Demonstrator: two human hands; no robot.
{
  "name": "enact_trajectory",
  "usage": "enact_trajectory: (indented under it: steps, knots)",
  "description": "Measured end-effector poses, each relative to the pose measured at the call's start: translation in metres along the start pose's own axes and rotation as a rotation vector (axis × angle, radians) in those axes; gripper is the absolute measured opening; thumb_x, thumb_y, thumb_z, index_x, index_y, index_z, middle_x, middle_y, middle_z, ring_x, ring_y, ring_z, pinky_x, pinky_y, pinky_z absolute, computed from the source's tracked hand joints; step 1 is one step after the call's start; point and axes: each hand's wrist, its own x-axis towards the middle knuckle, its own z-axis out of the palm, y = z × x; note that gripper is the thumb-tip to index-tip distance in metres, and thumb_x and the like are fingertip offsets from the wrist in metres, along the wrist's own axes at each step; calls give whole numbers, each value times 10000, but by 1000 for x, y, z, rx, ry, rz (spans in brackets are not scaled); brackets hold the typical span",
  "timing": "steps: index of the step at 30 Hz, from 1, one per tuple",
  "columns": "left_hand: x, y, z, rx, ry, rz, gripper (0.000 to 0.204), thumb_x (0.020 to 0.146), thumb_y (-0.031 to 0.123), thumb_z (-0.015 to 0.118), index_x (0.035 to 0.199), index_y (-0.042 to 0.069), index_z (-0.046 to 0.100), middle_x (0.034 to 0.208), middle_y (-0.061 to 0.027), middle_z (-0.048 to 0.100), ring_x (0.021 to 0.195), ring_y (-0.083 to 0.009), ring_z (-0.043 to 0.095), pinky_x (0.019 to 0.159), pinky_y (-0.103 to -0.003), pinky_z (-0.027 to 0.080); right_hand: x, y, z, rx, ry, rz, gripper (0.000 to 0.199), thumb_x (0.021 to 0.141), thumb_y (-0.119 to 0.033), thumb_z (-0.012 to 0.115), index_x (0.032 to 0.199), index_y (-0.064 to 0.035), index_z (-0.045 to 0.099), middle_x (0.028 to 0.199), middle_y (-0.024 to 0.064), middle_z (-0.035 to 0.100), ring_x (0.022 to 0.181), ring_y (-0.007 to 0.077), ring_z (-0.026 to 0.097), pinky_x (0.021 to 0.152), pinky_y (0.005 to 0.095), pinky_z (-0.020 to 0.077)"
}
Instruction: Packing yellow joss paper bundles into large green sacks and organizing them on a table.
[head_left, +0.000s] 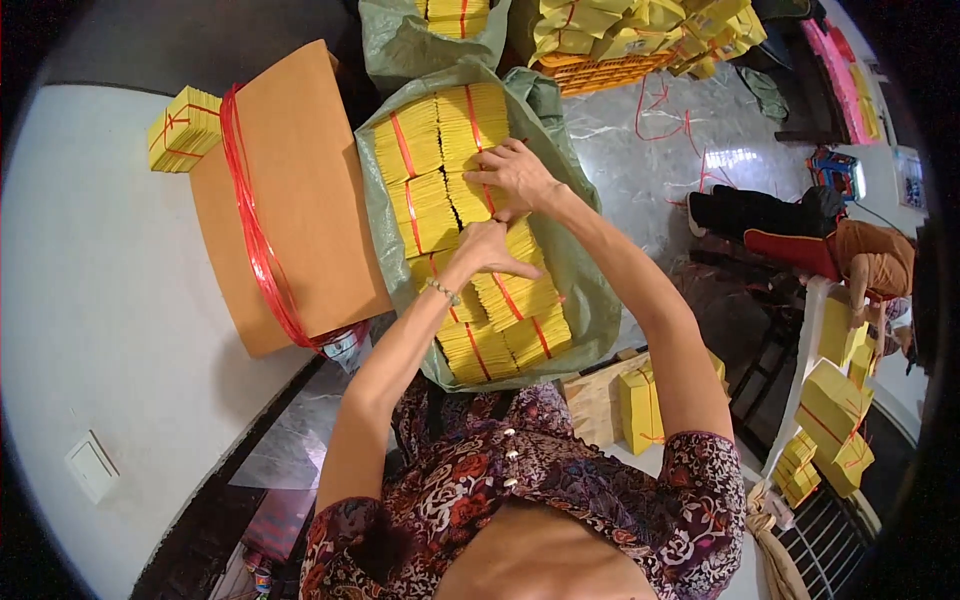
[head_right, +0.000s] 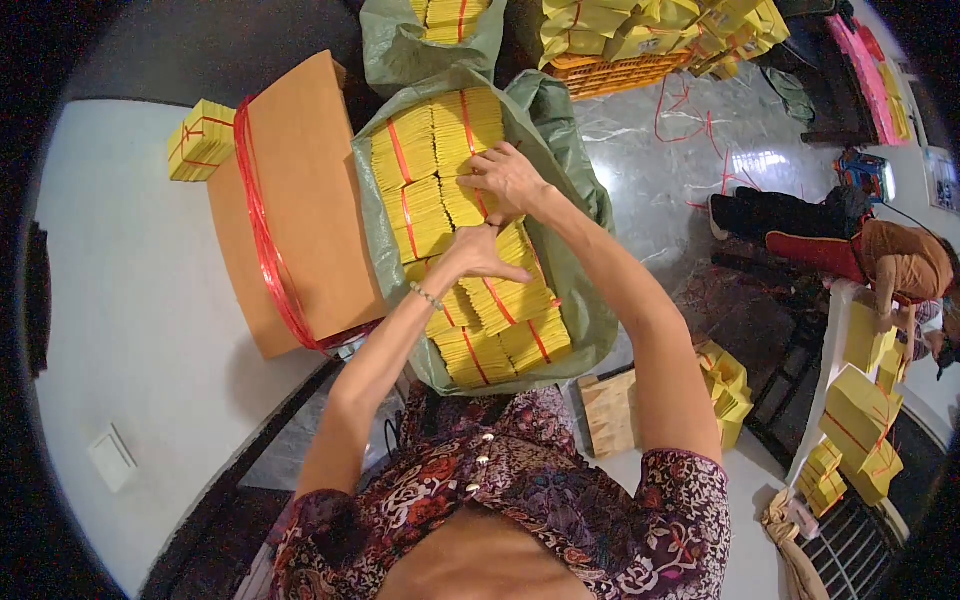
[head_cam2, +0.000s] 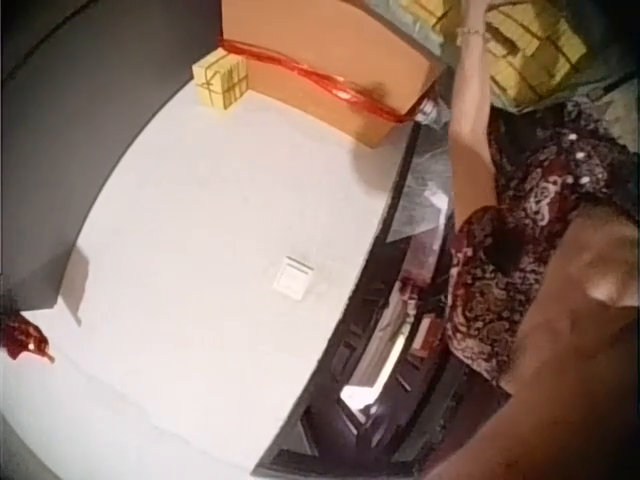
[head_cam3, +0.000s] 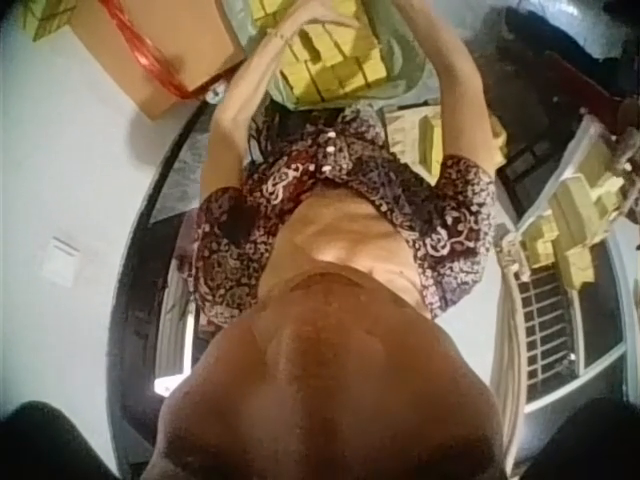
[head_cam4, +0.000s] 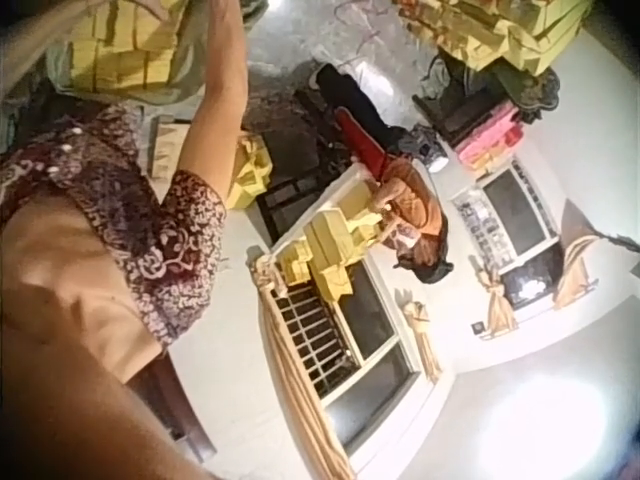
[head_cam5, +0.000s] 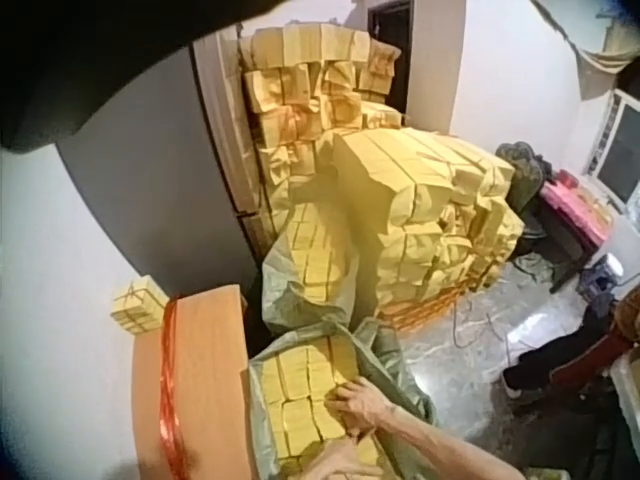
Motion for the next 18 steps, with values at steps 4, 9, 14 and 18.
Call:
enact_trajectory:
  steps: [4, 9, 14, 18]
  knots:
    - [5, 2, 5, 96, -118, -30, 1079, 474, 728, 693, 1134, -112, 542, 1060, -268, 608, 990, -352, 607, 887, -364, 475, 1, -3, 4, -6, 27, -12, 825, 463, -429, 832, 1225, -251, 571, 1104, -6, 537, 1107, 179, 506, 965, 358, 331]
    - [22, 2, 1, 119, -395, -107, 1088, 496, 728, 680, 1147, -132, 533, 1097, -283, 591, 1017, -338, 601, 898, -363, 472, 1, -7, 7, -8, -27, 42, 834, 473, -441, 834, 1241, -261, 560, 1146, -8, 523, 1137, 175, 490, 973, 372, 321]
    - [23, -15, 13, 55, -297, -160, 1122, 539, 699, 694, 1248, -128, 429, 1116, -292, 581, 1023, -355, 593, 893, -362, 476, -4, -14, 8, 46, -9, 61, 809, 527, -359, 806, 1274, -240, 519, 1259, 40, 494, 1189, 223, 461, 1011, 403, 316]
    - [26, -29, 17, 34, -225, -32, 1076, 570, 675, 703, 1294, -65, 412, 1124, -254, 594, 1016, -365, 590, 894, -377, 471, -17, -24, 16, 93, 126, 113, 753, 596, -292, 781, 1286, -188, 498, 1285, 75, 479, 1194, 268, 461, 1000, 411, 347]
